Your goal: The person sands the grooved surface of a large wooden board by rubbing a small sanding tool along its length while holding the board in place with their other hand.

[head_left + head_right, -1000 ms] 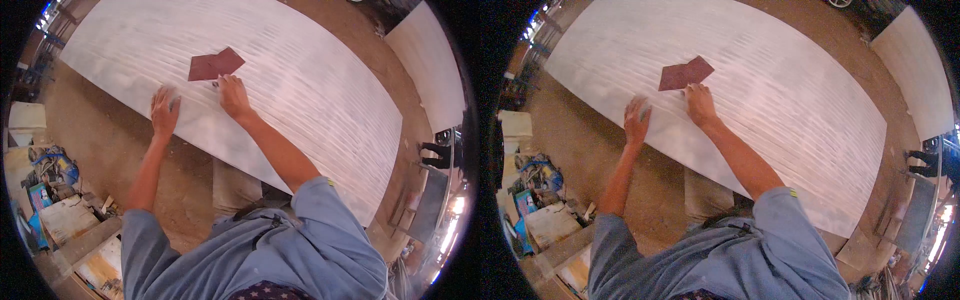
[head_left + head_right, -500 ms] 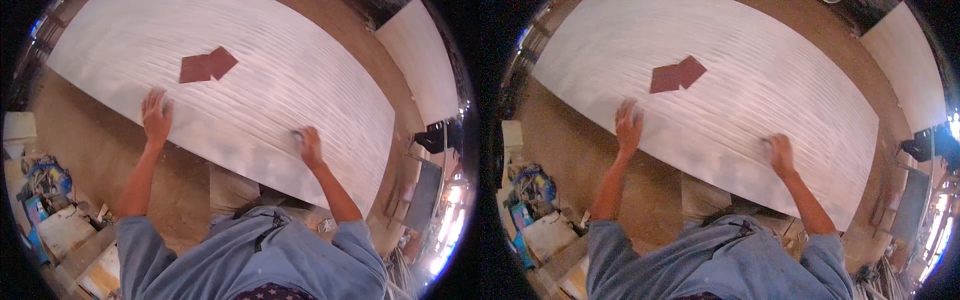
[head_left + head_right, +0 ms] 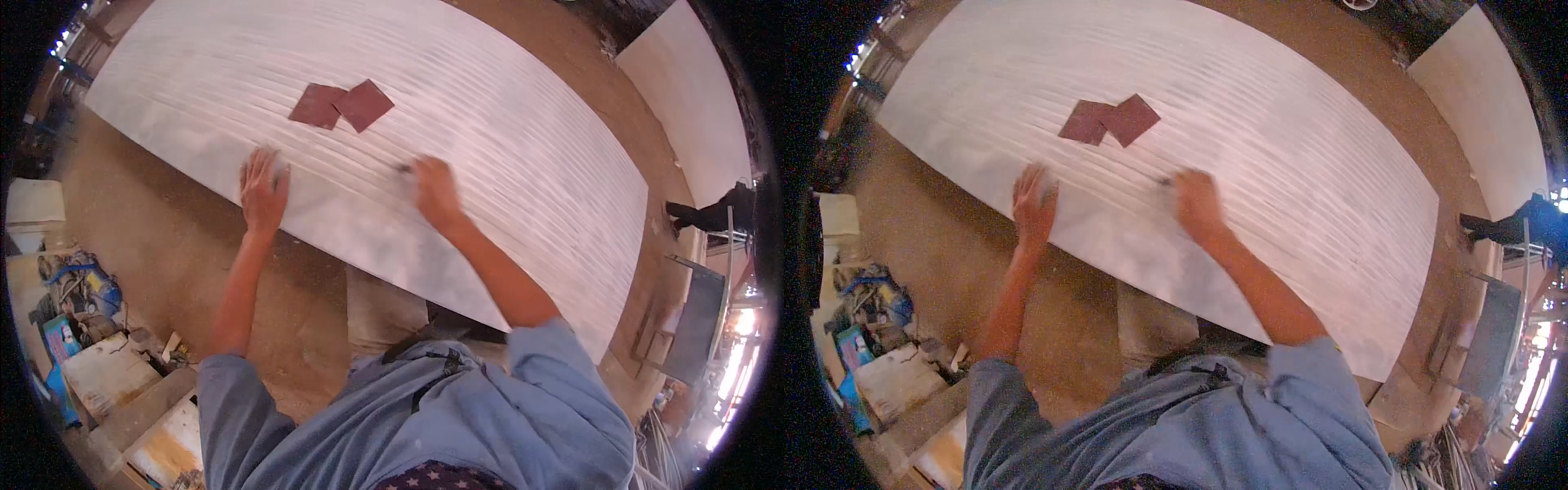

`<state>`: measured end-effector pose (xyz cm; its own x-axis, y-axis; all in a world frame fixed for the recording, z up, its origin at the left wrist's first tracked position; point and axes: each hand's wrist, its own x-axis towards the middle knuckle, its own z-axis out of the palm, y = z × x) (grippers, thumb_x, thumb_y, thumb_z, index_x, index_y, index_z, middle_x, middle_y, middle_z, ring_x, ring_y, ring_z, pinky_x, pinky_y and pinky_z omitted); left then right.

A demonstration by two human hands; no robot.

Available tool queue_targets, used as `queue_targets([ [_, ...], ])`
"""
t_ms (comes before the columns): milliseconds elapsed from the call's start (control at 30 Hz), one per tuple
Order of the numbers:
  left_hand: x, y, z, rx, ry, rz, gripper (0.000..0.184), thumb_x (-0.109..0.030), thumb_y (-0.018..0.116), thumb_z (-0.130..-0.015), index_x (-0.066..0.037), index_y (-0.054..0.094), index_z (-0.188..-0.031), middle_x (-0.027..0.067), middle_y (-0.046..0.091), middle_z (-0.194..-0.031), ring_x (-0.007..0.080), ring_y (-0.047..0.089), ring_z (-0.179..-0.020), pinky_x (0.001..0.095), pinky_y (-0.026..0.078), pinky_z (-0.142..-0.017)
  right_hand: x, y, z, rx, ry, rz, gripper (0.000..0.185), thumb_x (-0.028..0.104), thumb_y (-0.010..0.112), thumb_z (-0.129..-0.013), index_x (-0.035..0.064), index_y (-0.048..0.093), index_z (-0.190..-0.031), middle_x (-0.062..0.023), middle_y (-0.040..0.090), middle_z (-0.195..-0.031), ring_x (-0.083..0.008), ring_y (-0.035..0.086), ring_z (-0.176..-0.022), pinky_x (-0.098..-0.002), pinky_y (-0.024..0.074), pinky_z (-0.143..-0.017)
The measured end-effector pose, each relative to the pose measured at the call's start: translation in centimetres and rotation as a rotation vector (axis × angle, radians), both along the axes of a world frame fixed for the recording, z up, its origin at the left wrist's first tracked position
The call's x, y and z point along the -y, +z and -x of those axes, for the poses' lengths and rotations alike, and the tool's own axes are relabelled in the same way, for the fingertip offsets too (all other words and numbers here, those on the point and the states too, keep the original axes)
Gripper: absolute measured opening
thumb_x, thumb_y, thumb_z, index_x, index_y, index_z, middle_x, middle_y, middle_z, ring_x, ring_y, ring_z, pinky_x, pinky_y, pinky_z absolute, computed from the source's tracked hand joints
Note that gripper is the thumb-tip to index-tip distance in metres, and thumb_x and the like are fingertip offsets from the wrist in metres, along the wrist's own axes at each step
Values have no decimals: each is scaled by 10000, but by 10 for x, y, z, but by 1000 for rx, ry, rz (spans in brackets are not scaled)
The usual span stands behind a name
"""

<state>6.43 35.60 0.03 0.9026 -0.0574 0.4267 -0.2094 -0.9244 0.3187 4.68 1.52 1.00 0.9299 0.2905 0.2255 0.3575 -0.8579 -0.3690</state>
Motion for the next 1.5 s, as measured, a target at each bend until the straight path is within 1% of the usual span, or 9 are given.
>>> queue_targets([
  [200,3,5,0,1,-22,17,385,-252,596,-913,-70,582,-1253,117,539,-1346,300,425,-1321,472,280,-1117,148,33,128,-63,-232,114,314,12,627,-669,28,611,-981,-176,597,-1006,-376,544,-988,-460,405,-899],
  [333,6,9,1,11,-4,23,362,-247,601,-920,-63,595,-1231,127,547,-1333,299,436,-1310,454,287,-1110,78,-19,64,153,-67,-61,338,54,535,-720,12,599,-1049,-221,575,-1059,-405,520,-1017,-522,391,-925],
  [533,-3,-10,-3,31,-75,-33,370,-250,578,-938,-61,581,-1257,125,547,-1339,309,439,-1307,447,291,-1110,-17,18,7,18,-48,-35,215,66,544,-788,35,618,-987,-160,605,-1012,-328,562,-1040,-465,395,-958],
  [833,-1,-10,-2,33,-80,-103,393,-252,531,-959,-71,545,-1307,125,522,-1375,304,427,-1321,436,274,-1118,319,-25,250,137,-476,192,264,22,605,-743,53,643,-1002,-148,610,-1054,-367,521,-1068,-495,355,-1002],
  [900,-1,-12,-4,22,-62,-121,402,-254,527,-960,-73,535,-1319,125,511,-1388,303,421,-1326,436,271,-1118,363,24,291,-170,-659,291,263,28,597,-755,73,649,-1009,-134,613,-1057,-339,533,-1051,-473,373,-963],
  [1000,1,-11,-5,-7,-54,-152,415,-261,513,-969,-81,514,-1343,122,485,-1414,301,407,-1337,437,262,-1121,330,15,259,243,-530,248,255,3,577,-734,82,653,-964,-127,621,-1030,-323,548,-1019,-462,383,-929],
  [1367,3,-7,-6,-3,-60,-139,398,-256,505,-977,-51,533,-1316,150,511,-1376,317,415,-1324,441,274,-1114,350,17,256,30,-585,261,259,34,605,-734,111,650,-977,-101,615,-1022,-330,545,-997,-457,394,-877],
  [1467,7,-1,-1,45,-91,-110,388,-228,523,-965,-37,539,-1302,153,521,-1362,317,431,-1308,436,287,-1106,290,-11,203,250,-362,82,349,33,616,-729,69,622,-1076,-152,595,-1118,-367,517,-1081,-476,365,-979],
  [1500,8,4,-1,57,-123,-80,384,-214,535,-956,-34,543,-1295,151,524,-1359,314,436,-1304,433,296,-1102,249,-12,172,79,-353,85,379,30,618,-708,53,621,-1087,-159,595,-1131,-375,514,-1097,-478,355,-1005],
])
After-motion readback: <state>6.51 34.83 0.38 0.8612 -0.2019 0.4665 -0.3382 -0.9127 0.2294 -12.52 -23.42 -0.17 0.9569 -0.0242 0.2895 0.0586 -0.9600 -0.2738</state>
